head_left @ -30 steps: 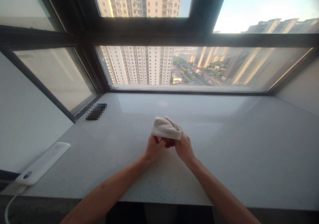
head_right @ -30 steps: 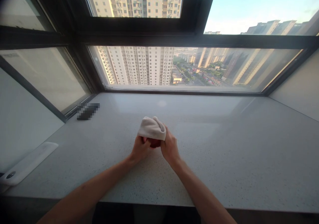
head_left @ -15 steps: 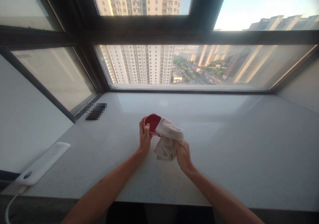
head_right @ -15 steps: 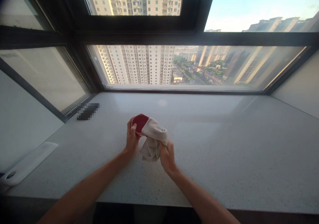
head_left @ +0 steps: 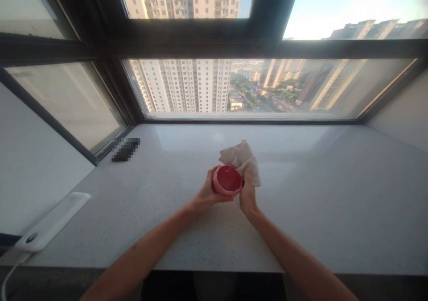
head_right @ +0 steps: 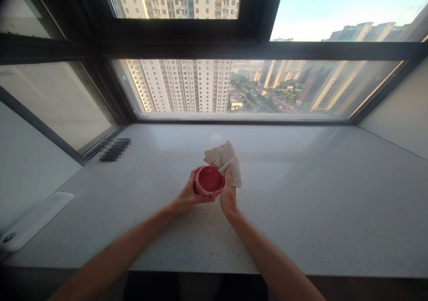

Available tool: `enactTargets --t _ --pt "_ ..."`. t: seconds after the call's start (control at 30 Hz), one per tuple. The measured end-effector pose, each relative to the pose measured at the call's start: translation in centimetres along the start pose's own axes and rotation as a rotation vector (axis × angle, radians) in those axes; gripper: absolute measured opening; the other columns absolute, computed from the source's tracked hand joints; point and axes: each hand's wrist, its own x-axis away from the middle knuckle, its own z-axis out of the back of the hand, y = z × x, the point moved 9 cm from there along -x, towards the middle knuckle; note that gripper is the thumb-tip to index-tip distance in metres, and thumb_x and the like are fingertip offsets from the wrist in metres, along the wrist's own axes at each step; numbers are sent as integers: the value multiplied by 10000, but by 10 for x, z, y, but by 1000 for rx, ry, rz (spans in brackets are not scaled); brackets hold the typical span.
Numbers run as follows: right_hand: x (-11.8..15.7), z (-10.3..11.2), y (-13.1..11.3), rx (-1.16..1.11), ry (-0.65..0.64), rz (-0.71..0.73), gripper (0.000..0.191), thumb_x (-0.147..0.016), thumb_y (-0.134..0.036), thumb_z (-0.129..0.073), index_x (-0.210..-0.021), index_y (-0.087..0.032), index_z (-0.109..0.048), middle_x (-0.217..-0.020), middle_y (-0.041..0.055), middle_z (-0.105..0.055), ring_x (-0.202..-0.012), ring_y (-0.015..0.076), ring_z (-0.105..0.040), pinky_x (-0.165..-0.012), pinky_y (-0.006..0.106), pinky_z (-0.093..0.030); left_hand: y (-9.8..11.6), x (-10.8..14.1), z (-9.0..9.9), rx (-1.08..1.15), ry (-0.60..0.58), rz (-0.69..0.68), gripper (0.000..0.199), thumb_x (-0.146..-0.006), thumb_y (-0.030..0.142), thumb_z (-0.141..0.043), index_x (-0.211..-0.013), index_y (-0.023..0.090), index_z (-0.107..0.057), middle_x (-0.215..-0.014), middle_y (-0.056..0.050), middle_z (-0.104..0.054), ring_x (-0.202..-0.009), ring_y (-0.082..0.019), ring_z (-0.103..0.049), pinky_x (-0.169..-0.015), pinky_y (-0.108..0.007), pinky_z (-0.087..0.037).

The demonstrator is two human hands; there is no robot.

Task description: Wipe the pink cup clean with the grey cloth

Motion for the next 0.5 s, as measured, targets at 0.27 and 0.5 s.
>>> enactTargets --t 0.27,0.5 --pt "-6 3 7 134 17 -49 780 -920 -802 -654 -1341 -157 -781 -1316 122 -806 -1277 315 -720 -1174 491 -540 18 -4 11 -518 60 -94 1051 -544 488 -1074 -1449 207 -621 -1443 -181 -701 -1339 -406 -674 -1183 -584 -519" --pt "-22 2 21 89 -123 -15 618 -892 -725 -754 -1175 -180 -819 -1090 98 -844 -1233 320 -739 -1060 469 -615 22 -6 13 -581 60 -49 977 -558 518 -1062 -1424 255 -697 -1372 -104 -777 -1273 -379 -715 -1160 -517 -531"
